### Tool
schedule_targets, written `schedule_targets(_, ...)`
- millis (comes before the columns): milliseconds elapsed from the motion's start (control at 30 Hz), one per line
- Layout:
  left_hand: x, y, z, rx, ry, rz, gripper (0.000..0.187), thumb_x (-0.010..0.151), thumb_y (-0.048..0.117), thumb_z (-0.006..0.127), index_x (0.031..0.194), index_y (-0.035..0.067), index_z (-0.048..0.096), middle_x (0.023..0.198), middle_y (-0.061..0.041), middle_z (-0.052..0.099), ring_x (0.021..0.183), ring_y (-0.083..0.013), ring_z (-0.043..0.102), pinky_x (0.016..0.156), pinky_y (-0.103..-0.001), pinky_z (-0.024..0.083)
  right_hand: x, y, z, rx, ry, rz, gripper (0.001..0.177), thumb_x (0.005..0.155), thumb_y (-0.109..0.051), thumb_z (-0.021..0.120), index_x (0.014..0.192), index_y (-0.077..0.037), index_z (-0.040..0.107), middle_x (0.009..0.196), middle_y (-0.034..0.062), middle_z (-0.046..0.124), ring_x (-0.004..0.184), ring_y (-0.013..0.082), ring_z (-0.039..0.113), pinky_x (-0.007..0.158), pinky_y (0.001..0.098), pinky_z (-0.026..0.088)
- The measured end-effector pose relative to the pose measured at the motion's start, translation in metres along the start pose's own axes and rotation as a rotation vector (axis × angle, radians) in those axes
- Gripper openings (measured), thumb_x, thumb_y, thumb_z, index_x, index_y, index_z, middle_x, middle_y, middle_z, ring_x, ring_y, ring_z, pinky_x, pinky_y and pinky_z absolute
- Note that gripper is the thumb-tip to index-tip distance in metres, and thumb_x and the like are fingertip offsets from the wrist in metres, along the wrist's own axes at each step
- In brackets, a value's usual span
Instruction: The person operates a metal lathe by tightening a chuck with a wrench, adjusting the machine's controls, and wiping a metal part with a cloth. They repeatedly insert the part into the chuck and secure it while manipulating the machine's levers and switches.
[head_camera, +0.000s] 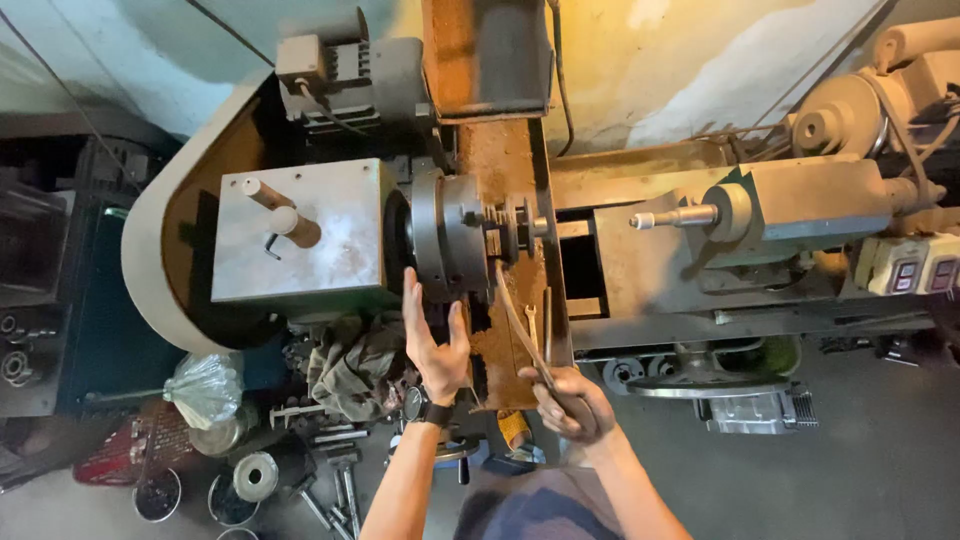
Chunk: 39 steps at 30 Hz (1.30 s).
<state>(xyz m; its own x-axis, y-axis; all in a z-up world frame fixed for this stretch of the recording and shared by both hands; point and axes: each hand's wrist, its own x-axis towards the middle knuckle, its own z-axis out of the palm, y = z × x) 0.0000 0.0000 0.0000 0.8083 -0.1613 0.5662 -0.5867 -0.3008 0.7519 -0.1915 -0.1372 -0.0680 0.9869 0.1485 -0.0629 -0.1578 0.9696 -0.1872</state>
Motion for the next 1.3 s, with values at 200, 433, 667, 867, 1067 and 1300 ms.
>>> schedule_targets(200, 0.114, 0.059, 0.046, -0.096, -0.568, 0.402, 0.044, 0.097, 0.009, 0.073, 0.138, 0.003, 0.060, 0.140, -0.017, 0.061, 0.133, -0.0334, 0.058, 0.116, -0.047, 0.047, 0.033, -0.008, 0.018, -0.045, 0.088, -0.070, 0.048, 0.101, -0.018, 0.053, 0.140, 0.010, 0.053, 0.065, 0.0074, 0.056, 0.043, 0.0116, 0.048, 0.040, 0.0232, 0.040)
schedule_targets(433, 0.146, 0.016, 0.182, 0.573, -1.256, 0.374, 0.020, 0.083, 0.013, 0.074, 0.099, 0.001, 0.075, 0.112, -0.021, 0.071, 0.110, -0.0387, 0.067, 0.106, -0.061, 0.043, 0.046, -0.019, 0.024, -0.727, 0.525, -0.154, 0.036, 0.094, -0.008, 0.059, 0.125, 0.004, 0.073, 0.055, -0.0041, 0.046, 0.044, 0.0070, 0.044, 0.041, 0.0274, 0.042)
schedule_targets(667, 0.154, 0.021, 0.194, 0.592, -1.502, 0.262, 0.030, 0.072, 0.017, 0.080, 0.097, 0.001, 0.076, 0.104, -0.022, 0.073, 0.099, -0.0383, 0.072, 0.081, -0.048, 0.060, 0.043, -0.023, 0.016, -0.708, 0.543, -0.145, 0.033, 0.094, -0.006, 0.059, 0.121, 0.005, 0.072, 0.055, -0.0006, 0.053, 0.043, 0.0092, 0.048, 0.042, 0.0282, 0.041)
schedule_targets(867, 0.127, -0.036, 0.250, 0.645, -1.503, 0.263, 0.027, 0.079, 0.013, 0.071, 0.102, 0.001, 0.077, 0.107, -0.024, 0.074, 0.100, -0.0400, 0.072, 0.083, -0.048, 0.059, 0.049, -0.012, 0.019, -0.702, 0.550, -0.174, 0.028, 0.095, -0.006, 0.060, 0.115, 0.007, 0.074, 0.055, -0.0007, 0.052, 0.042, 0.0079, 0.044, 0.042, 0.0262, 0.039)
schedule_targets(1067, 0.124, -0.038, 0.261, 0.687, -1.434, 0.162, 0.026, 0.085, 0.014, 0.065, 0.105, 0.003, 0.077, 0.110, -0.021, 0.074, 0.101, -0.0427, 0.072, 0.082, -0.054, 0.057, 0.054, -0.018, 0.017, -0.728, 0.617, -0.162, 0.026, 0.093, -0.004, 0.062, 0.113, 0.007, 0.075, 0.068, 0.0022, 0.065, 0.051, 0.0126, 0.058, 0.048, 0.0297, 0.047)
schedule_targets(1300, 0.152, 0.033, 0.198, 0.797, -1.597, 0.169, 0.030, 0.079, 0.008, 0.070, 0.108, 0.000, 0.075, 0.112, -0.021, 0.075, 0.103, -0.0390, 0.074, 0.083, -0.052, 0.059, 0.055, -0.005, 0.008, -0.696, 0.529, -0.180, 0.025, 0.097, -0.011, 0.062, 0.111, 0.005, 0.076, 0.056, 0.0019, 0.056, 0.045, 0.0091, 0.048, 0.042, 0.0273, 0.038)
